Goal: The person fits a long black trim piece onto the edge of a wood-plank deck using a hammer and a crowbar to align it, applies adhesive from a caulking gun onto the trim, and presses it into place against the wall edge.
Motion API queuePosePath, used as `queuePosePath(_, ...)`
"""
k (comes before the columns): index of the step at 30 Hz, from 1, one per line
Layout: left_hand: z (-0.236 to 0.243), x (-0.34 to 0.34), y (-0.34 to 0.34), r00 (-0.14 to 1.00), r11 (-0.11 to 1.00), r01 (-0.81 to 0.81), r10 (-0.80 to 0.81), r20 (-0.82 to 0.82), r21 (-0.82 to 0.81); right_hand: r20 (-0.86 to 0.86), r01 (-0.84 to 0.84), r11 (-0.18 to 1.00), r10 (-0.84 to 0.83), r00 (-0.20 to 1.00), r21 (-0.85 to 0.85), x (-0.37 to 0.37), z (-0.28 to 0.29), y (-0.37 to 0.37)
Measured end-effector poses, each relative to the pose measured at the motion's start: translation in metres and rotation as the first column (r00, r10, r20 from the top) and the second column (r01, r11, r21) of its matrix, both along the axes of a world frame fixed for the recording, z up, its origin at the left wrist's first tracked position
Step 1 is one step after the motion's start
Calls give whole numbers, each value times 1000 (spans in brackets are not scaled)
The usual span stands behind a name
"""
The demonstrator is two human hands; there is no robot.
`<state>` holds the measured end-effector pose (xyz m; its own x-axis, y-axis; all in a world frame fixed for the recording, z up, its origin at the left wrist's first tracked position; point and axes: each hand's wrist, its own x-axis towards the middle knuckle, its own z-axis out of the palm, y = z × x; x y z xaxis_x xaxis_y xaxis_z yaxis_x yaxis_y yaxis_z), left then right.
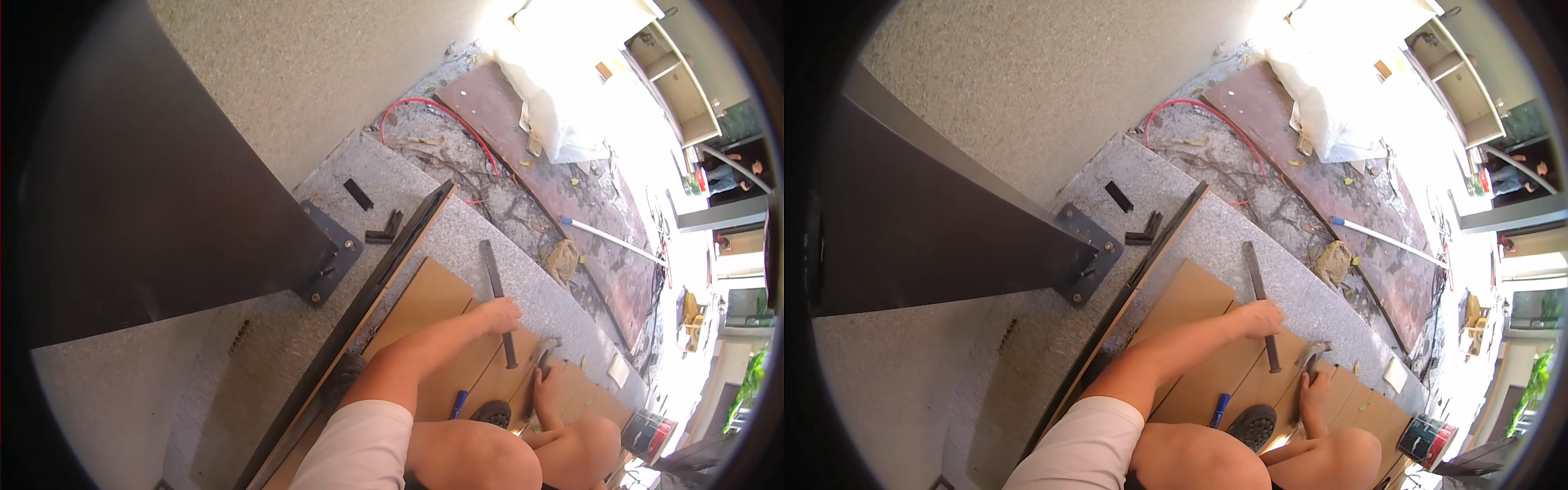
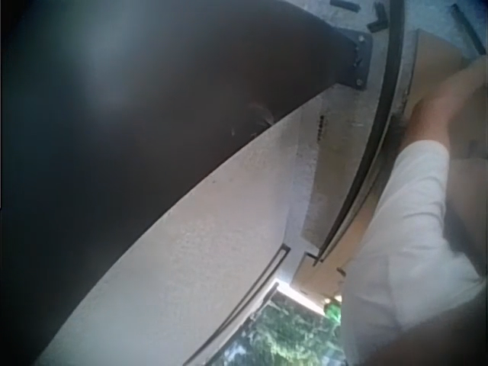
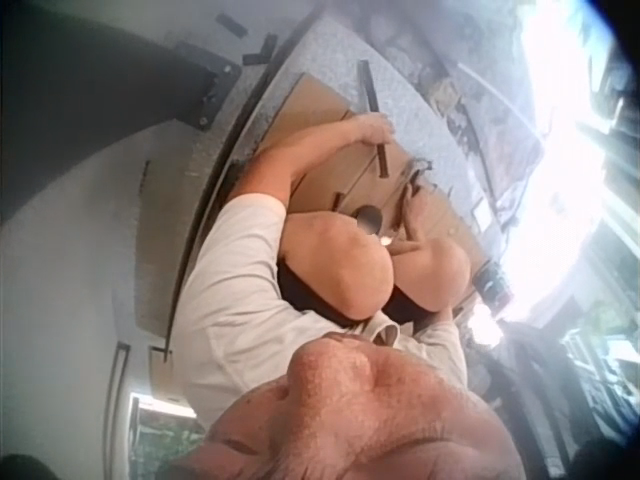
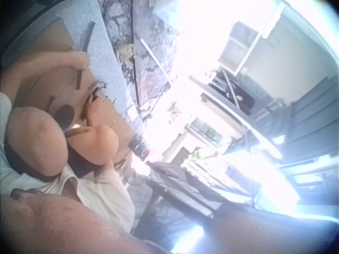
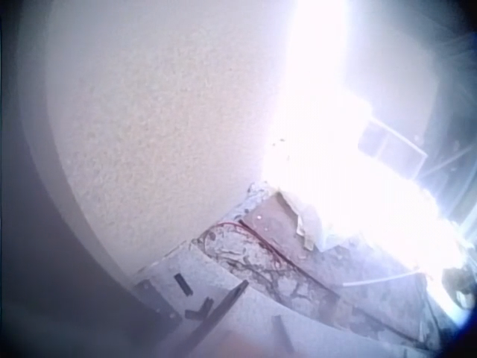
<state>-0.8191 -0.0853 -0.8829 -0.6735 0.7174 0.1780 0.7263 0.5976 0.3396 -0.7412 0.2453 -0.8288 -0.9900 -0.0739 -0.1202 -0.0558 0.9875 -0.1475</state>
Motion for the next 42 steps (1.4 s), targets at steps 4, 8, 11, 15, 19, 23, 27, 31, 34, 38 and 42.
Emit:
queuePosePath(4,-1,-3,6,999,999,-47,47,-8,-1,-45,6,990,-13,999,-144,-11,-2,-7)
queuePosePath(8,2,5,-6,997,995,-79,78,9,58,-106,-197,962,180,978,-191,-47,6,-45)
queuePosePath(11,44,16,-10,990,979,-130,136,-27,159,28,-254,938,268,963,-236,-86,50,-87)
queuePosePath(15,106,89,-65,925,852,-377,367,99,363,176,-553,778,614,769,-298,-129,126,-211)
queuePosePath(19,154,196,-143,745,611,-646,635,203,458,-71,-846,395,892,446,-357,-139,160,-383)
queuePosePath(23,157,305,-185,349,337,-927,936,44,166,-88,-908,262,948,306,-327,-123,111,-536)
queuePosePath(27,149,361,-185,54,65,-996,987,152,-68,352,-934,357,878,325,-30,-111,21,-600)
queuePosePath(31,123,401,-184,37,76,-974,983,181,-213,567,-881,464,703,429,91,-105,-12,-624)
queuePosePath(34,116,404,-187,98,159,-967,955,281,-201,405,-758,647,674,618,79,-151,-32,-628)
queuePosePath(38,117,410,-190,62,117,-982,941,332,-149,-109,-650,732,676,728,204,-158,13,-640)
queuePosePath(42,115,408,-187,27,101,-980,922,386,-174,-56,-929,245,961,270,-277,-135,1,-631)
